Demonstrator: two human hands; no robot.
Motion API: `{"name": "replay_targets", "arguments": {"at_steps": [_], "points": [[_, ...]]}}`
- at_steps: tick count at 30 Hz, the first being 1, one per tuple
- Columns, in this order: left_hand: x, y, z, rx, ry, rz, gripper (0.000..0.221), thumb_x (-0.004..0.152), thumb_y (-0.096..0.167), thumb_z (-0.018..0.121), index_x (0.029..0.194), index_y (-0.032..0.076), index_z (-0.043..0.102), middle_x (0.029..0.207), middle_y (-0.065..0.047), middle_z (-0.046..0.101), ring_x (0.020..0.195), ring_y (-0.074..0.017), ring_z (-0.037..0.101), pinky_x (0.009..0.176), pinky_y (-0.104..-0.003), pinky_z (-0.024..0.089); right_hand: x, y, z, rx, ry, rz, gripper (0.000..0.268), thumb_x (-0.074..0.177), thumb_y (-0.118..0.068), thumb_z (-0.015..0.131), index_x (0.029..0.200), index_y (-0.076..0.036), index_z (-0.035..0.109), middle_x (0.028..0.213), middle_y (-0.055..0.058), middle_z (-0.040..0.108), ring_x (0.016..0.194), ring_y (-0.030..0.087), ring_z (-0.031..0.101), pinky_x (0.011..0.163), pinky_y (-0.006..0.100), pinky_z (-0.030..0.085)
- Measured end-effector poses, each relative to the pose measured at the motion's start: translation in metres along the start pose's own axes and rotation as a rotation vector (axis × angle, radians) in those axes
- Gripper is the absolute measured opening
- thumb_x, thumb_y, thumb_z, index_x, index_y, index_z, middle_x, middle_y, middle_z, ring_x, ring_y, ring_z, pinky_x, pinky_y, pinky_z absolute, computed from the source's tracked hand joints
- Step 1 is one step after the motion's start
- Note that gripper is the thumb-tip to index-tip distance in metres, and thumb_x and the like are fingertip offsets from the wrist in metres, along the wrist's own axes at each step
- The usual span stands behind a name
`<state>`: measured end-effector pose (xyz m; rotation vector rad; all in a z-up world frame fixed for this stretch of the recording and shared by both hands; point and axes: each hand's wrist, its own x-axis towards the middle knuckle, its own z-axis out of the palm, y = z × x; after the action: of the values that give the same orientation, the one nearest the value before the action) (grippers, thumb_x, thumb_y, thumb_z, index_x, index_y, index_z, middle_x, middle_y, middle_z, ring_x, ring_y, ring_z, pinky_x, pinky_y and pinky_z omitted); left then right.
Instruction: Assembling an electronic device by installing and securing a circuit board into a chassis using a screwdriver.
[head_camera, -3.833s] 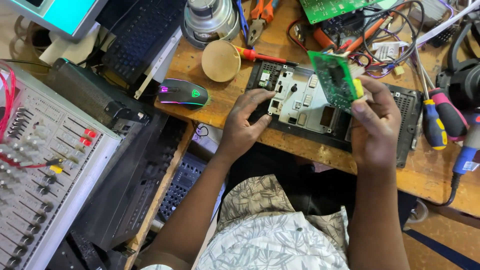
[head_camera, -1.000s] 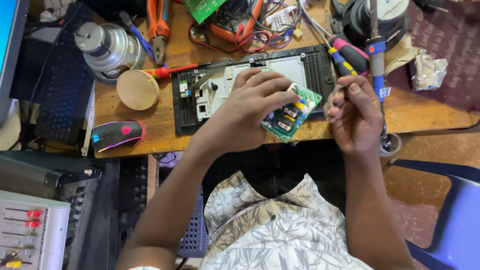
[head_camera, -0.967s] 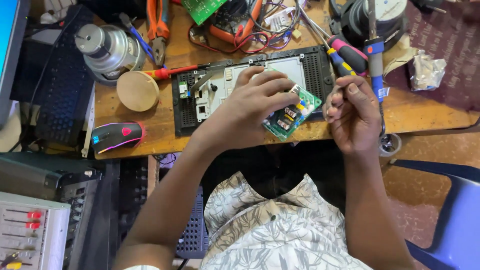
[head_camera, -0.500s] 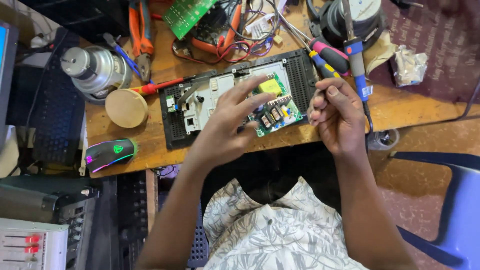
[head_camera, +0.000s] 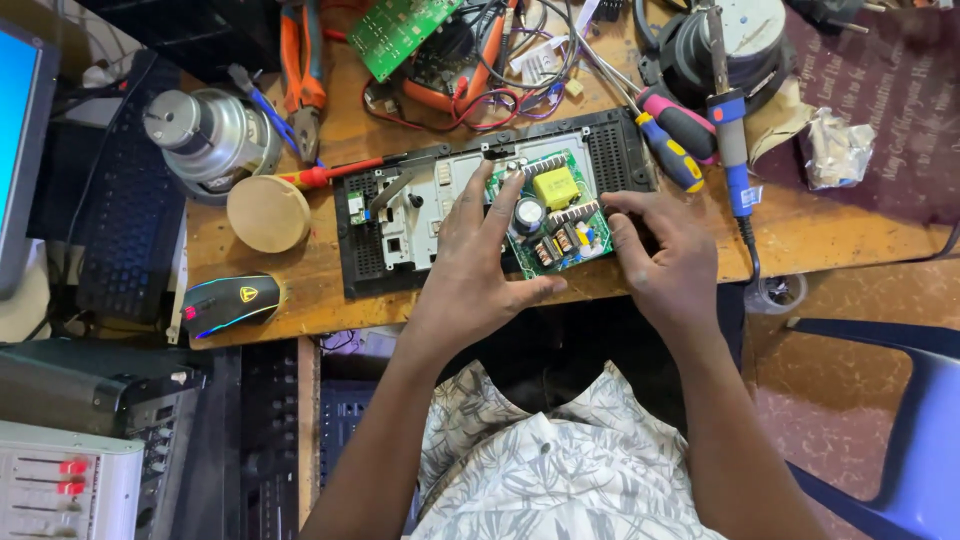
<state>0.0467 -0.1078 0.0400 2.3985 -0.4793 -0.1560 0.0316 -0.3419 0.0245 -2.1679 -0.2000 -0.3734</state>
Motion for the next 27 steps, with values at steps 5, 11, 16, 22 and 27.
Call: {"name": "replay_targets", "arguments": {"at_steps": [5, 11, 16, 22, 27], "points": [[-0.004, 0.003, -0.004, -0.119, -0.032, -0.019, 0.113, 0.087, 0.041, 0.095, 0.172, 0.023, 0.024, 0.182, -0.016, 0.008, 0.170, -0.0420, 0.013, 0.130, -0.060, 0.025, 0.003, -0.005, -0.005, 0.043, -0.070, 0.047, 0.020, 0.106, -0.008, 0.068, 0.122, -0.006, 0.079, 0.120, 0.008, 0.079, 0.114, 0.024, 0.073, 0.099, 0.036, 0.053], [0.004, -0.002, -0.008, -0.268, 0.013, 0.080, 0.104, 0.085, 0.024, 0.093, 0.170, 0.016, 0.032, 0.180, -0.020, 0.011, 0.170, -0.0432, 0.016, 0.131, -0.055, 0.031, 0.000, 0.001, -0.007, 0.319, -0.097, 0.202, 0.024, 0.101, -0.003, 0.074, 0.125, -0.006, 0.077, 0.118, 0.006, 0.077, 0.109, 0.014, 0.071, 0.095, 0.026, 0.059], [0.025, -0.012, -0.003, -0.238, 0.019, 0.145, 0.105, 0.083, 0.020, 0.093, 0.169, 0.012, 0.033, 0.181, -0.023, 0.010, 0.171, -0.0442, 0.015, 0.133, -0.055, 0.028, 0.000, 0.002, -0.002, 0.364, -0.030, 0.272, 0.023, 0.102, -0.002, 0.075, 0.125, -0.008, 0.077, 0.114, 0.003, 0.073, 0.103, 0.010, 0.067, 0.092, 0.022, 0.057], [0.023, -0.004, -0.005, -0.418, 0.064, 0.106, 0.104, 0.078, 0.013, 0.089, 0.169, 0.007, 0.040, 0.175, -0.036, 0.025, 0.157, -0.0677, 0.025, 0.124, -0.075, 0.032, -0.002, 0.010, -0.001, 0.453, 0.008, 0.275, 0.027, 0.098, -0.002, 0.084, 0.125, -0.003, 0.080, 0.100, 0.005, 0.070, 0.094, 0.010, 0.067, 0.089, 0.028, 0.060], [0.017, -0.003, -0.004, -0.377, 0.122, 0.054, 0.094, 0.077, 0.008, 0.093, 0.161, 0.005, 0.053, 0.168, -0.032, 0.038, 0.158, -0.0573, 0.031, 0.125, -0.067, 0.035, 0.004, -0.002, -0.003, 0.452, -0.021, 0.286, 0.027, 0.099, -0.005, 0.084, 0.125, -0.002, 0.080, 0.099, 0.006, 0.071, 0.091, 0.010, 0.066, 0.087, 0.029, 0.061]]}}
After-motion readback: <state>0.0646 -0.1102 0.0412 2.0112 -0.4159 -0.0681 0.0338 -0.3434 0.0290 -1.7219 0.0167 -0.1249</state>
